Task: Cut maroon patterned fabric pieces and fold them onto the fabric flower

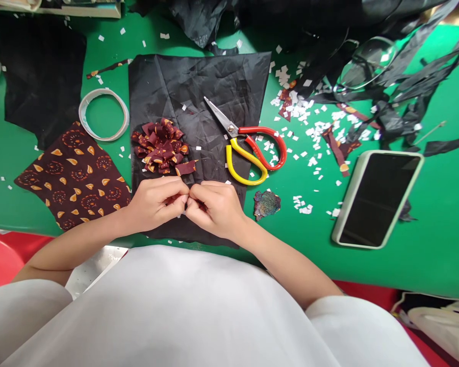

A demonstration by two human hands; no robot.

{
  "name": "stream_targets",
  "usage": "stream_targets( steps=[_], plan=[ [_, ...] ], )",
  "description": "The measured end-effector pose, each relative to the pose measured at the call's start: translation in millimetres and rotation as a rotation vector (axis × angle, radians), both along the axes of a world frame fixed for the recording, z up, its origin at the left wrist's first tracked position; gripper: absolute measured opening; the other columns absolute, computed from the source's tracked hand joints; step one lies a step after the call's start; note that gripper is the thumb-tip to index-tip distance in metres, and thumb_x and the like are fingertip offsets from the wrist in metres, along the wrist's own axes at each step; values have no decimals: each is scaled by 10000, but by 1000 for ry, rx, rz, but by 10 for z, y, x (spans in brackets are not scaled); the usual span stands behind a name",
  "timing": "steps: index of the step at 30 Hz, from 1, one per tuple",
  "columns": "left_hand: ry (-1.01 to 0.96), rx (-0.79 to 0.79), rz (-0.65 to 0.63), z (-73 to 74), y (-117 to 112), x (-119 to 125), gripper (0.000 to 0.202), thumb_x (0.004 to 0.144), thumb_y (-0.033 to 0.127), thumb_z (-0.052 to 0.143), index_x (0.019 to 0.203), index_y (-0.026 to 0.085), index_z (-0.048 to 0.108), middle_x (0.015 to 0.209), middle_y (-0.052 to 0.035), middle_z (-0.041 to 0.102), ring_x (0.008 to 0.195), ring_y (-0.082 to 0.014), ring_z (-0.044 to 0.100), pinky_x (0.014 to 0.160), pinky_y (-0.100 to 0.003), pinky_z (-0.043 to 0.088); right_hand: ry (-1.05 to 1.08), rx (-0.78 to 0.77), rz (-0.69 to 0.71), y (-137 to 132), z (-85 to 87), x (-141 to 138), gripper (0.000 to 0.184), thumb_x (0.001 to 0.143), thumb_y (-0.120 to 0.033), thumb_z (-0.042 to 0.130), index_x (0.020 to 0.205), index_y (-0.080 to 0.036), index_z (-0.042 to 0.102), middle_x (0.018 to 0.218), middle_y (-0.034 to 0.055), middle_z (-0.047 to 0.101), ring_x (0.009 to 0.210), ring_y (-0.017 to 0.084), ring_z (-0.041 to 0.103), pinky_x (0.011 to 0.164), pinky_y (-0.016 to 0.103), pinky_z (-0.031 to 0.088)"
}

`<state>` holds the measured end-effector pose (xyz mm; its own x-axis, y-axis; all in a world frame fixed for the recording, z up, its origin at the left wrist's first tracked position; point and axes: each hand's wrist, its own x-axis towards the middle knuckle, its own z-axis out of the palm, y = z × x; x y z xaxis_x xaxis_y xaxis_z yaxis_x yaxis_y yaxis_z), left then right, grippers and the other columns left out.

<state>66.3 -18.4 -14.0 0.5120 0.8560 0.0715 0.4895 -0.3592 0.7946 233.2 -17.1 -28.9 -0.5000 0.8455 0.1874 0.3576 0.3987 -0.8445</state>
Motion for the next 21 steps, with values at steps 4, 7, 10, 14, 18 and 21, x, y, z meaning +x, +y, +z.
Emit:
stream_targets(
  steps=[4, 7, 10, 14, 18, 21],
  plan=[
    [0, -25, -10, 16, 6, -7, 148, 799, 100, 445, 676, 157, 505, 606, 42, 458, 567, -57, 409, 562, -156, 368, 11, -6, 1, -2, 4, 3, 218, 727, -81, 447, 558, -194, 369, 508, -54, 302, 472, 67, 278, 462, 207, 257],
    [1, -45, -12, 22, 9, -9, 152, 800, 104, 436, 679, 158, 509, 610, 37, 471, 567, -61, 414, 564, -161, 375, 14, -14, -2, 3, 10, 1, 225, 729, -85, 445, 552, -196, 361, 505, -54, 299, 469, 68, 271, 457, 208, 251],
    [-4, -58, -13, 24, 14, -9, 153, 804, 108, 435, 680, 158, 510, 608, 36, 474, 564, -62, 413, 563, -163, 378, 18, -25, -3, 11, 19, -1, 232, 731, -86, 447, 549, -196, 353, 503, -57, 290, 470, 67, 263, 455, 206, 248],
    [-15, -64, -26, 24, 17, -12, 148, 809, 105, 444, 681, 156, 500, 608, 41, 464, 566, -57, 405, 562, -159, 370, 24, -28, -3, 14, 28, 2, 241, 728, -77, 449, 550, -196, 338, 507, -58, 284, 473, 66, 258, 455, 205, 243],
    [-9, -62, -26, 15, 3, -8, 132, 796, 100, 462, 678, 158, 477, 610, 49, 441, 568, -52, 394, 555, -157, 355, 23, -14, 6, 10, 15, 2, 239, 730, -74, 449, 559, -198, 336, 510, -55, 292, 473, 67, 267, 461, 207, 249],
    [-11, -70, 12, 7, -13, 1, 131, 771, 96, 479, 659, 160, 455, 595, 58, 430, 550, -44, 390, 543, -146, 348, 0, 20, 27, 6, 2, 0, 248, 743, -83, 455, 568, -201, 326, 515, -51, 299, 478, 71, 283, 470, 211, 258]
  ],
)
